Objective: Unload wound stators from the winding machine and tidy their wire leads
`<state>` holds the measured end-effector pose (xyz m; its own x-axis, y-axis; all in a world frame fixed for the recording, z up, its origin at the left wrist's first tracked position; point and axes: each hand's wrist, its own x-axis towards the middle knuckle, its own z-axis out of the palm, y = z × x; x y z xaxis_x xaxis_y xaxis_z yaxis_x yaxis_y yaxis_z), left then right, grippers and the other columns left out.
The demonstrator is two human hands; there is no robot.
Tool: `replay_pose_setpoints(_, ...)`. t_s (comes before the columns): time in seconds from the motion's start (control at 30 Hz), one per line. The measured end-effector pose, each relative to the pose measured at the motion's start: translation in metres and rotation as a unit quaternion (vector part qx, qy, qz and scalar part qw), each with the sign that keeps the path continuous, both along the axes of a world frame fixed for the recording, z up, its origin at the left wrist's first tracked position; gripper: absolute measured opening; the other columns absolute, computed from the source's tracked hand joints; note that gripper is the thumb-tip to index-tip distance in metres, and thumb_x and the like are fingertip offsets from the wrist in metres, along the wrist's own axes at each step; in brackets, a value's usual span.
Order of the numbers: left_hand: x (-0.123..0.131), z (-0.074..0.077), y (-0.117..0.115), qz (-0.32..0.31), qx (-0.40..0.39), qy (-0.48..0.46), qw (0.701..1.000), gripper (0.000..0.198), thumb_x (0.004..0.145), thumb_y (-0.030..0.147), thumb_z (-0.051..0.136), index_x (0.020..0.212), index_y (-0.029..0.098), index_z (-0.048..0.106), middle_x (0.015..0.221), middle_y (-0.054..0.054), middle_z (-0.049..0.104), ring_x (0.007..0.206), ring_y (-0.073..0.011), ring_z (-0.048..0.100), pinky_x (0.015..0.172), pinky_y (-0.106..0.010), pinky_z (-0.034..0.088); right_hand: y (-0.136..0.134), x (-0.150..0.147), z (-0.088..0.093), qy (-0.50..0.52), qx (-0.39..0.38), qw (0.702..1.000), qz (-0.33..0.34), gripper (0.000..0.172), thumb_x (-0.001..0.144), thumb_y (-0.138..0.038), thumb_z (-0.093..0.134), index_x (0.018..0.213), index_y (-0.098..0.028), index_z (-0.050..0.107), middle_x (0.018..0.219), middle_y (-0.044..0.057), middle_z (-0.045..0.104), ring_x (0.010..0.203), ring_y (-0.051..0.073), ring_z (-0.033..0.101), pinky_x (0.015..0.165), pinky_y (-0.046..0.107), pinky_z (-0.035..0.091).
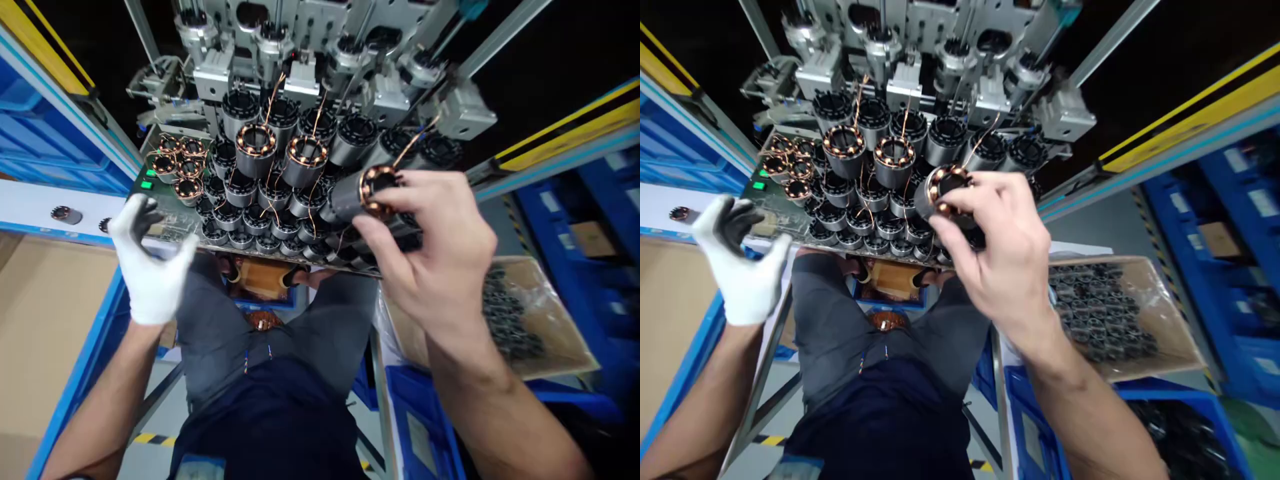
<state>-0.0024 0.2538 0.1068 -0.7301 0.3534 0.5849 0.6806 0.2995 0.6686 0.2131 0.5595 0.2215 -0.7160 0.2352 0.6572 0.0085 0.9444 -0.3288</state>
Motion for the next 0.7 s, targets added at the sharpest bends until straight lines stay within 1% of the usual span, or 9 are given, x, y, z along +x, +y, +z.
replay_pose_setpoints(0.1, -0.054, -0.021, 0.002, 0.086, -0.073, -0.047, 0.992, 0.073, 0.094, 0.054, 0.090, 0.155, 0.022, 0.066, 0.154, -0.017, 0.072, 0.147, -0.0447, 0.067, 0.133, -0.072, 0.051, 0.027, -0.022, 0.001, -0.029, -0.006, 1.000, -0.007, 0.015, 0.116, -0.040, 0.073, 0.127, -0.031, 0.077, 0.125, 0.014, 0.077, 0.114, 0.029, 0.072, 0.103, 0.050, 0.063)
replay_pose_setpoints(0.2, -0.079, -0.033, 0.013, 0.088, -0.171, -0.070, 0.979, 0.072, 0.090, 0.051, 0.089, 0.151, 0.017, 0.070, 0.150, -0.021, 0.074, 0.150, -0.0504, 0.064, 0.133, -0.075, 0.047, 0.034, -0.039, -0.004, -0.017, -0.024, 1.000, 0.005, 0.020, 0.115, -0.046, 0.075, 0.128, -0.032, 0.077, 0.125, 0.013, 0.076, 0.113, 0.030, 0.070, 0.099, 0.049, 0.063)
replay_pose_setpoints(0.27, -0.084, -0.037, 0.021, 0.085, -0.154, -0.055, 0.983, 0.078, 0.091, 0.041, 0.085, 0.161, 0.016, 0.062, 0.157, -0.024, 0.069, 0.153, -0.0472, 0.063, 0.135, -0.070, 0.047, 0.027, -0.047, -0.006, -0.011, -0.027, 0.998, 0.052, 0.026, 0.108, -0.051, 0.083, 0.127, -0.034, 0.079, 0.124, 0.013, 0.075, 0.118, 0.035, 0.070, 0.094, 0.052, 0.065)
replay_pose_setpoints(0.33, -0.086, -0.039, 0.027, 0.084, -0.093, -0.017, 0.992, 0.081, 0.090, 0.036, 0.083, 0.164, 0.016, 0.055, 0.161, -0.025, 0.063, 0.156, -0.0409, 0.061, 0.137, -0.061, 0.049, 0.012, -0.053, -0.007, -0.040, -0.032, 0.992, 0.115, 0.031, 0.100, -0.054, 0.090, 0.123, -0.036, 0.081, 0.124, 0.012, 0.076, 0.121, 0.038, 0.071, 0.091, 0.054, 0.068)
replay_pose_setpoints(0.4, -0.087, -0.038, 0.031, 0.092, -0.058, 0.025, 0.994, 0.075, 0.091, 0.036, 0.083, 0.159, 0.018, 0.058, 0.160, -0.023, 0.059, 0.156, -0.0370, 0.060, 0.136, -0.055, 0.050, -0.005, -0.056, -0.009, -0.073, -0.042, 0.984, 0.155, 0.031, 0.095, -0.054, 0.093, 0.119, -0.037, 0.082, 0.124, 0.012, 0.076, 0.120, 0.038, 0.073, 0.089, 0.055, 0.070)
replay_pose_setpoints(0.47, -0.089, -0.034, 0.033, 0.102, -0.094, 0.053, 0.989, 0.060, 0.093, 0.038, 0.083, 0.150, 0.024, 0.068, 0.155, -0.019, 0.060, 0.153, -0.0379, 0.059, 0.135, -0.059, 0.048, -0.021, -0.054, -0.014, -0.080, -0.052, 0.982, 0.162, 0.029, 0.094, -0.052, 0.095, 0.117, -0.038, 0.083, 0.125, 0.012, 0.076, 0.119, 0.038, 0.075, 0.088, 0.056, 0.071)
replay_pose_setpoints(0.57, -0.095, -0.026, 0.034, 0.095, -0.177, 0.055, 0.978, 0.038, 0.093, 0.041, 0.084, 0.129, 0.030, 0.083, 0.155, -0.013, 0.064, 0.154, -0.0419, 0.054, 0.141, -0.073, 0.030, -0.035, -0.034, -0.030, -0.080, -0.060, 0.983, 0.156, 0.026, 0.093, -0.046, 0.095, 0.116, -0.039, 0.084, 0.126, 0.011, 0.076, 0.115, 0.037, 0.078, 0.084, 0.056, 0.074)
replay_pose_setpoints(0.63, -0.104, -0.021, 0.034, 0.081, -0.181, 0.043, 0.979, 0.029, 0.087, 0.042, 0.089, 0.113, 0.029, 0.084, 0.161, -0.006, 0.065, 0.160, -0.0414, 0.046, 0.146, -0.077, 0.012, -0.037, -0.010, -0.045, -0.067, -0.062, 0.986, 0.136, 0.025, 0.094, -0.038, 0.093, 0.117, -0.040, 0.084, 0.123, 0.010, 0.077, 0.109, 0.036, 0.080, 0.080, 0.055, 0.075)
replay_pose_setpoints(0.7, -0.112, -0.016, 0.031, 0.059, -0.170, 0.032, 0.983, 0.030, 0.083, 0.049, 0.092, 0.098, 0.025, 0.081, 0.165, 0.000, 0.064, 0.163, -0.0411, 0.040, 0.145, -0.080, 0.004, -0.037, 0.016, -0.062, -0.046, -0.059, 0.993, 0.096, 0.025, 0.097, -0.028, 0.088, 0.118, -0.040, 0.083, 0.119, 0.009, 0.077, 0.100, 0.033, 0.082, 0.076, 0.053, 0.076)
